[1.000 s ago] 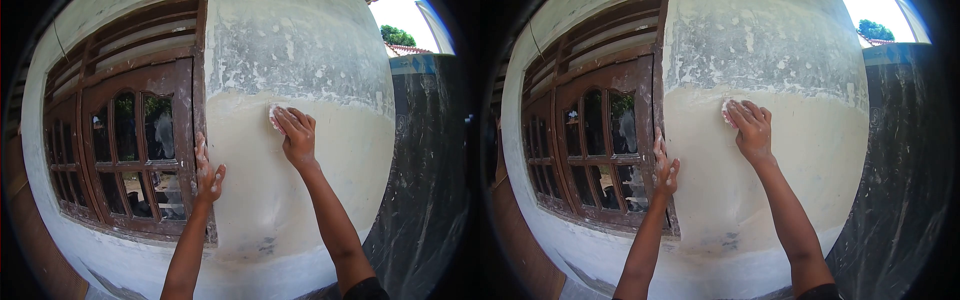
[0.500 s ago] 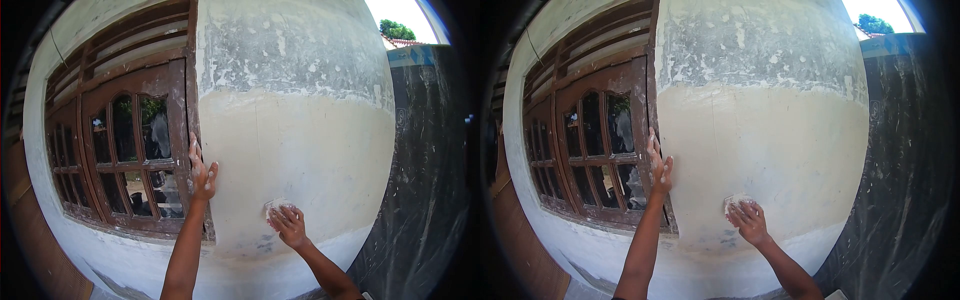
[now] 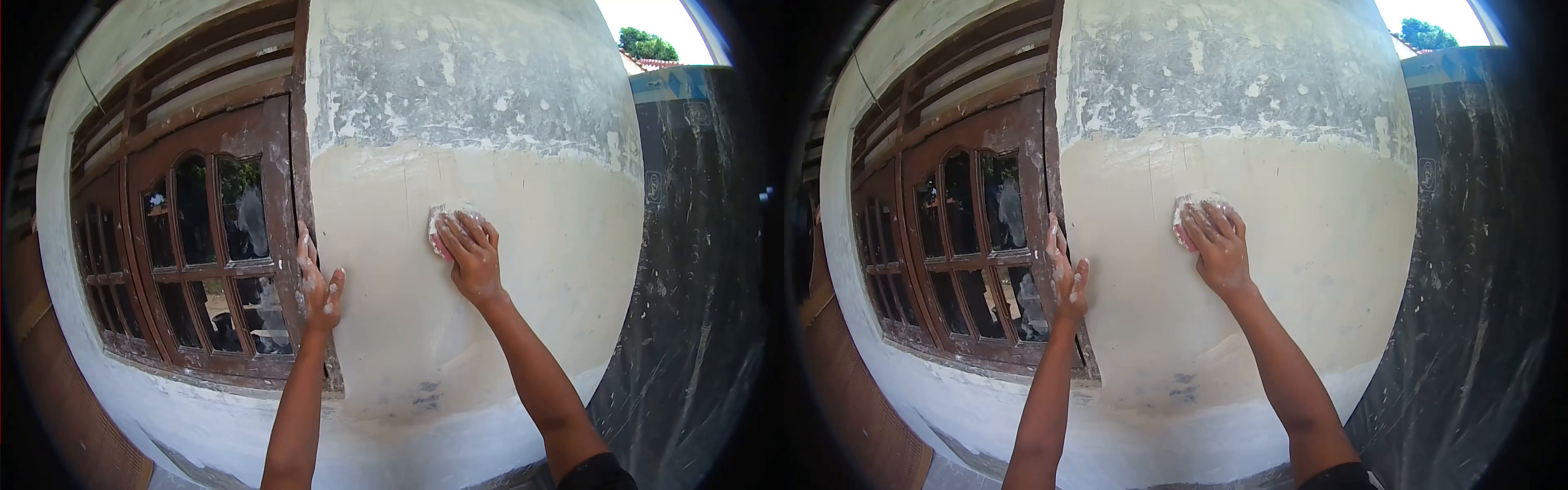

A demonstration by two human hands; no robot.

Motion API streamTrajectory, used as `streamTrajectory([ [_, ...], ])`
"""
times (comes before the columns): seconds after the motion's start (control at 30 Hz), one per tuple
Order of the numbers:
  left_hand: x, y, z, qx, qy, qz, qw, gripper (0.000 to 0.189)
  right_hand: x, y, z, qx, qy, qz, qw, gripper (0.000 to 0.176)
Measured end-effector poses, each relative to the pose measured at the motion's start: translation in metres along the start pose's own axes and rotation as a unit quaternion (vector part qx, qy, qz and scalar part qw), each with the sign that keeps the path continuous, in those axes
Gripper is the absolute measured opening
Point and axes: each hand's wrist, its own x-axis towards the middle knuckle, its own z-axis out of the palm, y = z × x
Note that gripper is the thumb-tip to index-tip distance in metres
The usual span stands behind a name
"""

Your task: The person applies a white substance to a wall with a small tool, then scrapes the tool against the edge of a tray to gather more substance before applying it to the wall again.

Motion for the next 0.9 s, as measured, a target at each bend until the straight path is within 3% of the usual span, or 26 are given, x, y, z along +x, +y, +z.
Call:
streamTrajectory([
  [0.27, -0.005, -0.014, -0.002, 0.0, -0.012, 0.017, 1.0, 0.078, -0.215, -0.082, -0.066, 0.062, -0.185, 0.053, 0.979, 0.054],
  [0.37, 0.0, -0.003, 0.001, -0.006, 0.012, 0.001, 1.0, 0.075, -0.181, -0.083, -0.074, 0.083, -0.141, 0.054, 0.985, 0.056],
  [0.53, -0.002, -0.006, -0.003, -0.02, 0.006, 0.001, 1.0, 0.075, 0.037, -0.03, -0.04, 0.048, 0.01, 0.001, 0.999, 0.058],
  [0.63, 0.0, 0.001, -0.005, -0.009, 0.0, -0.017, 1.0, 0.075, 0.106, 0.001, -0.01, 0.025, 0.043, -0.02, 0.999, 0.059],
  [0.73, -0.001, -0.001, -0.008, -0.011, 0.001, -0.032, 0.999, 0.075, 0.1, 0.011, 0.007, 0.016, 0.033, -0.012, 0.999, 0.058],
  [0.9, -0.005, -0.006, -0.014, -0.021, -0.005, -0.025, 0.999, 0.076, -0.054, -0.031, -0.011, 0.006, -0.064, 0.0, 0.998, 0.053],
])
